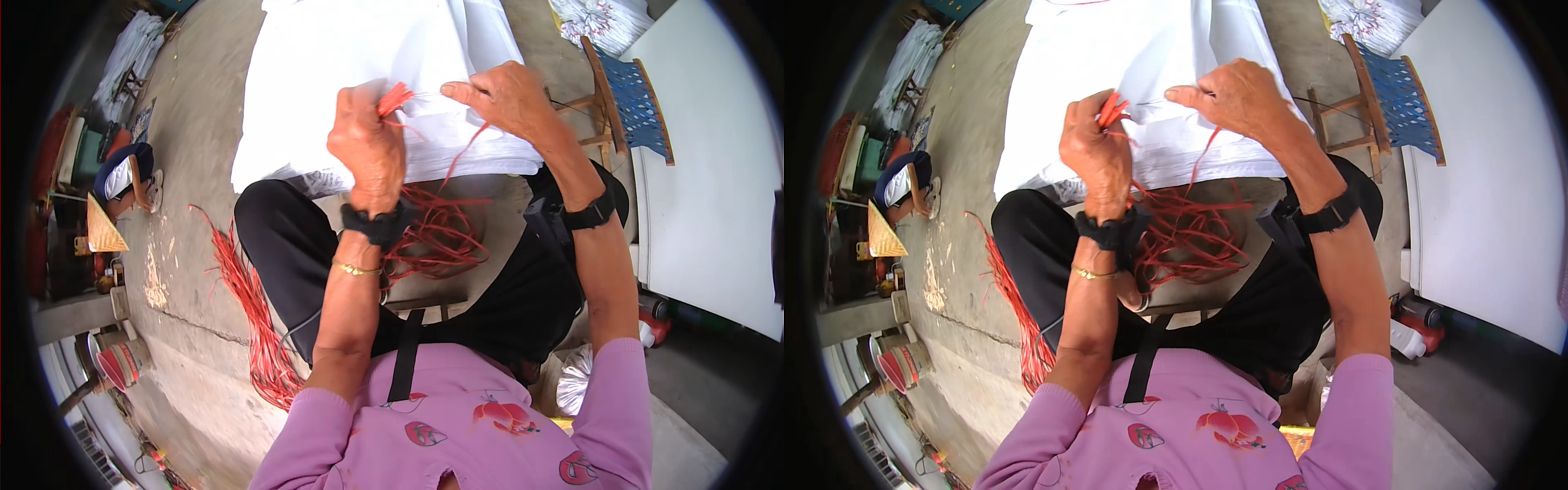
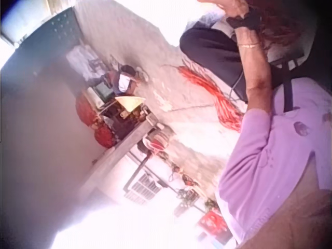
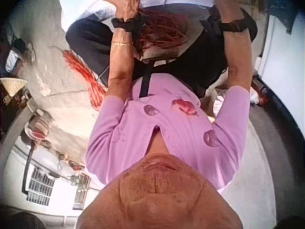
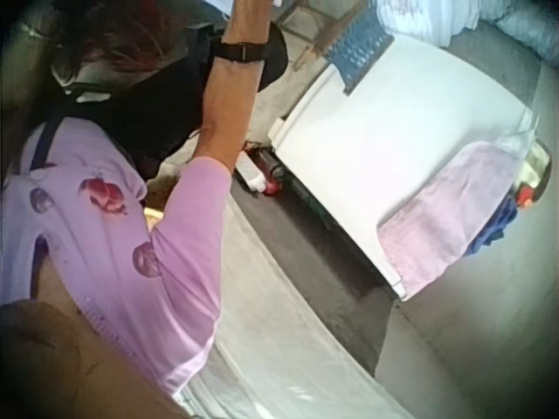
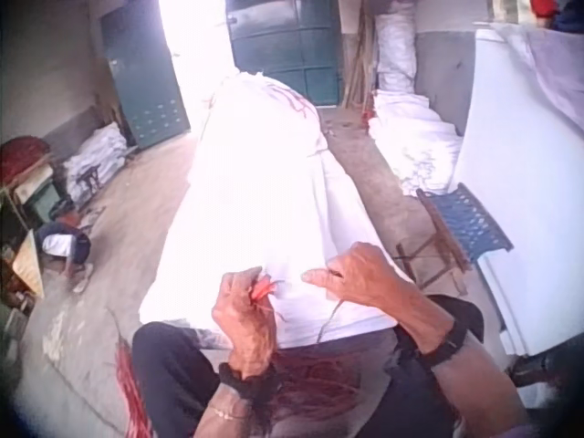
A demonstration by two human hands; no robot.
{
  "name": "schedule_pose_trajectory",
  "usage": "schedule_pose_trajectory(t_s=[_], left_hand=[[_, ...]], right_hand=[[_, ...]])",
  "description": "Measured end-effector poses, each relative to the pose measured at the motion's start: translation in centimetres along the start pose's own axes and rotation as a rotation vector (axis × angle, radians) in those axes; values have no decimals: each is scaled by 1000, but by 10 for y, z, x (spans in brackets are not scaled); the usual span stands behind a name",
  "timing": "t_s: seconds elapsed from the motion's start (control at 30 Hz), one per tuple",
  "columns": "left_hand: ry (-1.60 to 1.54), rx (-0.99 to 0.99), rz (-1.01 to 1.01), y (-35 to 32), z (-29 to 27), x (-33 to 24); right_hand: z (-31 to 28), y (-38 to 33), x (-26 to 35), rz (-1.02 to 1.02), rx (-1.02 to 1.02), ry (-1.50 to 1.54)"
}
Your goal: Threading red plastic straps through white plastic bags using a long metal needle.
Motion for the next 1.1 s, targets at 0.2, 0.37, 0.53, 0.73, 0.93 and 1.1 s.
schedule_pose_trajectory(t_s=[0.2, 0.37, 0.53, 0.73, 0.93, 1.1], left_hand=[[-40, 115, -28, -27, 40, -14], [-81, -51, 85, -19, -4, -9], [248, 68, -147, 3, -24, 56], [99, -65, -25, -5, -2, 24], [24, 195, -123, -10, 25, 21], [298, -38, -210, 5, -29, 84]], right_hand=[[71, 1, -3, 451, -118, 1023], [53, 2, -11, 541, -72, 889], [45, 11, -3, 411, 4, 666], [88, 17, -4, 365, 37, 644], [101, 25, 8, 511, -92, 1048], [101, 29, 2, 499, -17, 891]])
Point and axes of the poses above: each hand's wrist, its own y-axis towards the middle knuckle, its own z-axis out of the palm, x = y × z, the point moved 10 cm from there along y, towards the middle knuckle, and after that the axes turned 12 degrees about -z, right-handed, at the moved point
